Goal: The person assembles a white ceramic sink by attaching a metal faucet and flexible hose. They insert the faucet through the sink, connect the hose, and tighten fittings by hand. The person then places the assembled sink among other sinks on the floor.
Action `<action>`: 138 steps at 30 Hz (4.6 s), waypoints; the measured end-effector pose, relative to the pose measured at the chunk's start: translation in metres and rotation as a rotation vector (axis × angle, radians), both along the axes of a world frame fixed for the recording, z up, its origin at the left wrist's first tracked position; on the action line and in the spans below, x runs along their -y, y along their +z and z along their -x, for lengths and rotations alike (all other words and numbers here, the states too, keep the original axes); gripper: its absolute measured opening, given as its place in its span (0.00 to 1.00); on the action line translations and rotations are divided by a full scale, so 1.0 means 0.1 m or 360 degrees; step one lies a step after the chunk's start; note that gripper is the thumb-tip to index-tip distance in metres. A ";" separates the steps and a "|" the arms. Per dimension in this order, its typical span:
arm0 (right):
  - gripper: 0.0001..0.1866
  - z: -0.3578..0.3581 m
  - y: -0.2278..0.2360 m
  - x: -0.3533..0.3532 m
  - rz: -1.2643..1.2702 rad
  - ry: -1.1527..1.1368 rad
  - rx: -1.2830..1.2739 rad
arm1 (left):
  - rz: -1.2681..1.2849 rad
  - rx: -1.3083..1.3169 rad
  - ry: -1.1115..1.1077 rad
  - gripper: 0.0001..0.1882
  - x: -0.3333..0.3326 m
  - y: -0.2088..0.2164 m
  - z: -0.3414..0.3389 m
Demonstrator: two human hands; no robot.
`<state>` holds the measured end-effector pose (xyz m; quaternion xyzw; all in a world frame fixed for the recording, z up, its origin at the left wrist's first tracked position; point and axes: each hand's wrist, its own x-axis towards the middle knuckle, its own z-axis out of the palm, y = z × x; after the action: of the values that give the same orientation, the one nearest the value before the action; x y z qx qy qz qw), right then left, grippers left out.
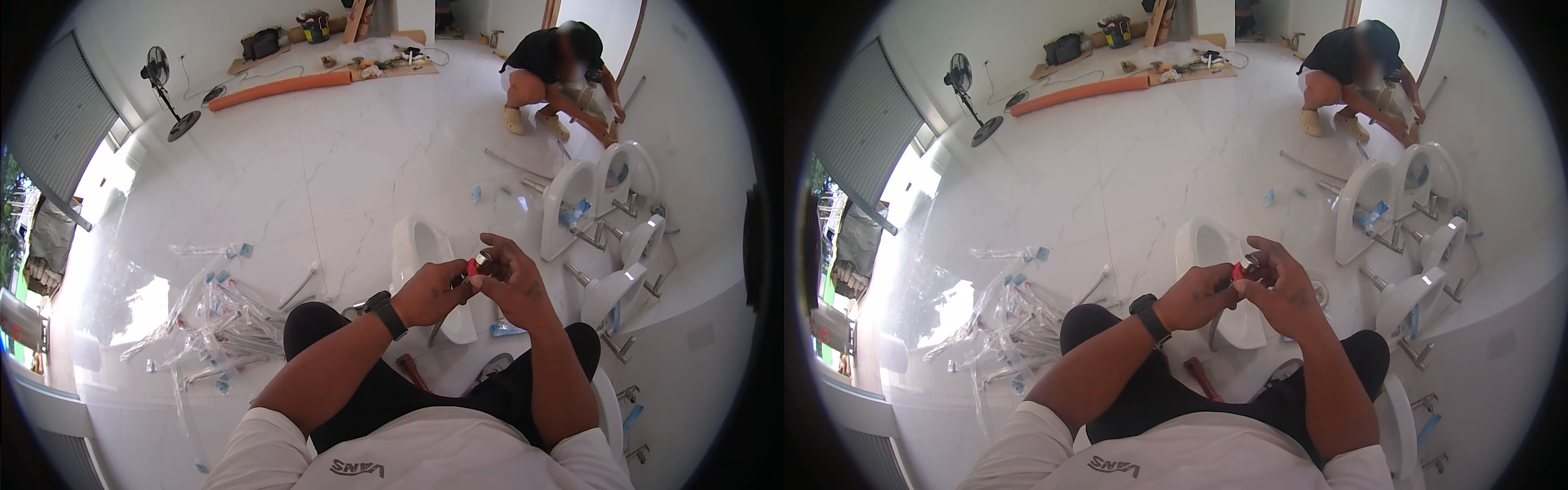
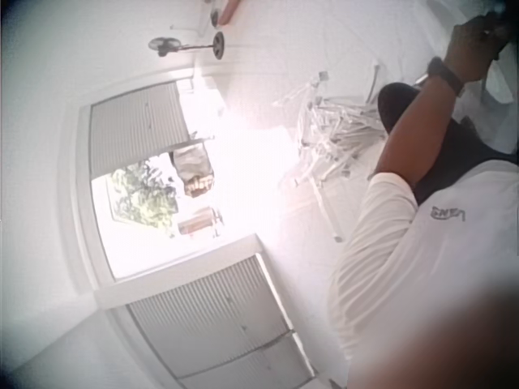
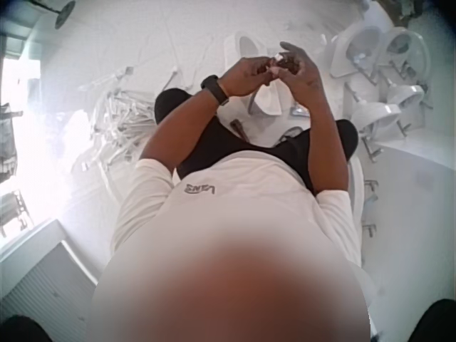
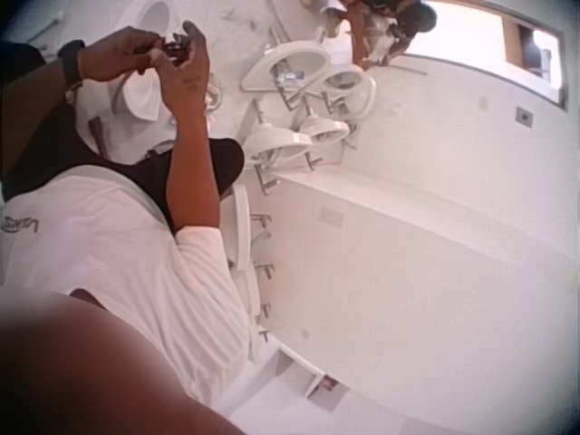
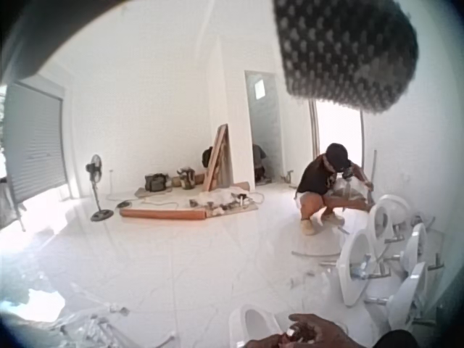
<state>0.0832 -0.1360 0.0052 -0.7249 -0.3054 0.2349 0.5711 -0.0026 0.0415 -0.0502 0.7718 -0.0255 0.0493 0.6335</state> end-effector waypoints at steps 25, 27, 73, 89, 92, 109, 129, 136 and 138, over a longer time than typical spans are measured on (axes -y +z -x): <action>0.32 -0.22 -0.42 0.10 -0.0221 -0.0015 -0.0134 | -0.0387 -0.0187 -0.0015 0.16 -0.04 0.07 -0.07; 0.33 -0.23 -0.50 0.10 -0.0296 -0.0013 -0.0209 | -0.0355 -0.0153 -0.0017 0.16 -0.04 0.04 -0.09; 0.22 -1.43 -3.57 1.00 0.1041 -0.1290 -0.1327 | -0.2417 -0.0001 -0.1142 0.14 -0.87 -1.05 -0.73; 0.42 -0.22 -3.64 0.52 0.1043 -0.1000 -0.2261 | -0.2194 0.0302 -0.1344 0.12 -0.87 -1.07 -0.93; 0.36 -0.19 -3.83 0.57 0.0197 -0.1310 -0.2361 | -0.2218 0.0225 -0.1380 0.13 -0.65 -1.02 -1.02; 0.36 -1.71 -2.67 0.88 -0.0306 -0.1088 -0.1811 | -0.2126 -0.0529 -0.0800 0.27 0.05 0.46 -1.76; 0.53 -0.56 -0.94 0.18 -0.0799 0.0000 -0.1429 | -0.0301 -0.0274 0.0744 0.44 0.29 2.69 0.80; 0.45 -0.51 -0.42 0.17 -0.0191 -0.0099 -0.0815 | 0.0712 -0.0016 0.0845 0.29 -0.35 1.57 1.85; 0.44 -0.43 -0.15 0.21 -0.0071 0.0027 -0.0562 | 0.1014 -0.0021 0.0920 0.28 -0.52 1.15 2.08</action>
<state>0.1263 -0.1574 -0.0096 -0.6570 -0.2115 0.3566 0.6297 -0.2103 0.0937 0.0648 0.5132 0.2124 0.2253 0.8004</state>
